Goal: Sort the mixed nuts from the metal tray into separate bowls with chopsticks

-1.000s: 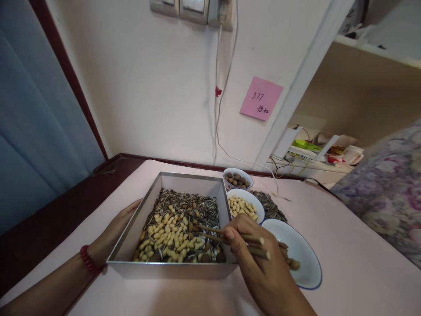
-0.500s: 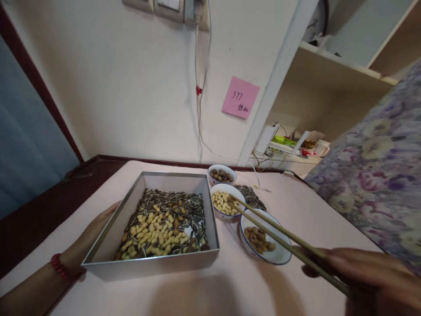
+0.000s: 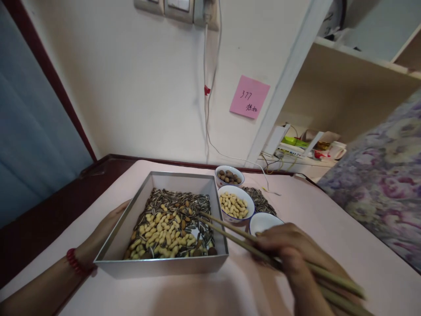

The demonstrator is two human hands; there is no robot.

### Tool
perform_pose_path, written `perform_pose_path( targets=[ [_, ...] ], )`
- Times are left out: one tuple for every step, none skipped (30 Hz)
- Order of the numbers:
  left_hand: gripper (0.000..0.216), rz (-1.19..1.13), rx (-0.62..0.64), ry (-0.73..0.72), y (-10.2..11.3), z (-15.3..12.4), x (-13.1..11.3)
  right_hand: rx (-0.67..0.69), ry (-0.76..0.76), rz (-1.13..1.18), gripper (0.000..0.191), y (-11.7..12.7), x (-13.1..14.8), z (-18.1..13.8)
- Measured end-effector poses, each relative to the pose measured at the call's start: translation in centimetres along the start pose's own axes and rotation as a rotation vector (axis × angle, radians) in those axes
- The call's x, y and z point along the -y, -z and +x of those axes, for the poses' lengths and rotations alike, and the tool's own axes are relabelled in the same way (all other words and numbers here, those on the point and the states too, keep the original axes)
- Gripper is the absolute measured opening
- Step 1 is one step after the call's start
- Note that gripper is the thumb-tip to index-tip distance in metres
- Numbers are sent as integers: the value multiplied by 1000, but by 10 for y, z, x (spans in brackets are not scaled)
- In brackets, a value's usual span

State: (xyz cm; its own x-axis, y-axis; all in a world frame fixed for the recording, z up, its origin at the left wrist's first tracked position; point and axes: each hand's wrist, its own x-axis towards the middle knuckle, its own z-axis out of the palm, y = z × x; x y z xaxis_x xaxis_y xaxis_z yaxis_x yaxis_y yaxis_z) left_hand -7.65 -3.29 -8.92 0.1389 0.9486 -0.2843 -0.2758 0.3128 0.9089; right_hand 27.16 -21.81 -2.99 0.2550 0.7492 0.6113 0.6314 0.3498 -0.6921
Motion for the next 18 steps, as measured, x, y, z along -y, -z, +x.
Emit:
perform_pose_path(
  targets=[
    [51, -10, 2, -1, 0, 1, 1, 83, -33, -13, 25, -17, 13, 5],
    [50, -17, 5, -4, 1, 2, 2, 173, -87, -14, 22, -32, 24, 10],
    [49, -24, 9, -8, 1, 3, 4, 214, -98, 7, 23, -44, 32, 14],
    [48, -30, 10, -11, 1, 4, 5, 278, -133, 32, 24, -54, 37, 17],
    [48, -35, 14, -13, 1, 4, 5, 340, -162, 58, 27, -61, 38, 20],
    [48, -38, 15, -11, 1, 4, 5, 389, -186, 80, 30, -65, 38, 22],
    [48, -41, 10, -9, 0, 3, 5, 433, -213, 92, 33, -69, 36, 24],
    [47, -43, 2, -4, -1, 2, 4, 464, -233, 96, 35, -71, 34, 25],
    [46, -41, -11, 2, -2, 1, 2, 480, -247, 98, 36, -73, 32, 27],
    [45, -37, -25, 8, -4, -1, 1, 489, -254, 98, 35, -75, 30, 28],
    [44, -30, -38, 14, -5, -2, -1, 494, -254, 97, 35, -76, 28, 28],
    [43, -25, -49, 17, -6, -3, -2, 496, -252, 95, 35, -78, 27, 29],
    [42, -23, -54, 15, -7, -4, -3, 495, -247, 93, 35, -79, 27, 29],
    [41, -23, -55, 11, -8, -4, -4, 488, -241, 89, 36, -80, 26, 28],
    [41, -24, -54, 6, -8, -4, -4, 480, -237, 85, 37, -81, 26, 28],
    [41, -26, -52, 4, -9, -5, -4, 471, -233, 84, 38, -81, 26, 28],
    [41, -28, -52, 7, -9, -5, -4, 461, -232, 88, 38, -81, 26, 27],
    [41, -28, -53, 10, -9, -5, -4, 444, -233, 92, 37, -80, 26, 26]
  ],
)
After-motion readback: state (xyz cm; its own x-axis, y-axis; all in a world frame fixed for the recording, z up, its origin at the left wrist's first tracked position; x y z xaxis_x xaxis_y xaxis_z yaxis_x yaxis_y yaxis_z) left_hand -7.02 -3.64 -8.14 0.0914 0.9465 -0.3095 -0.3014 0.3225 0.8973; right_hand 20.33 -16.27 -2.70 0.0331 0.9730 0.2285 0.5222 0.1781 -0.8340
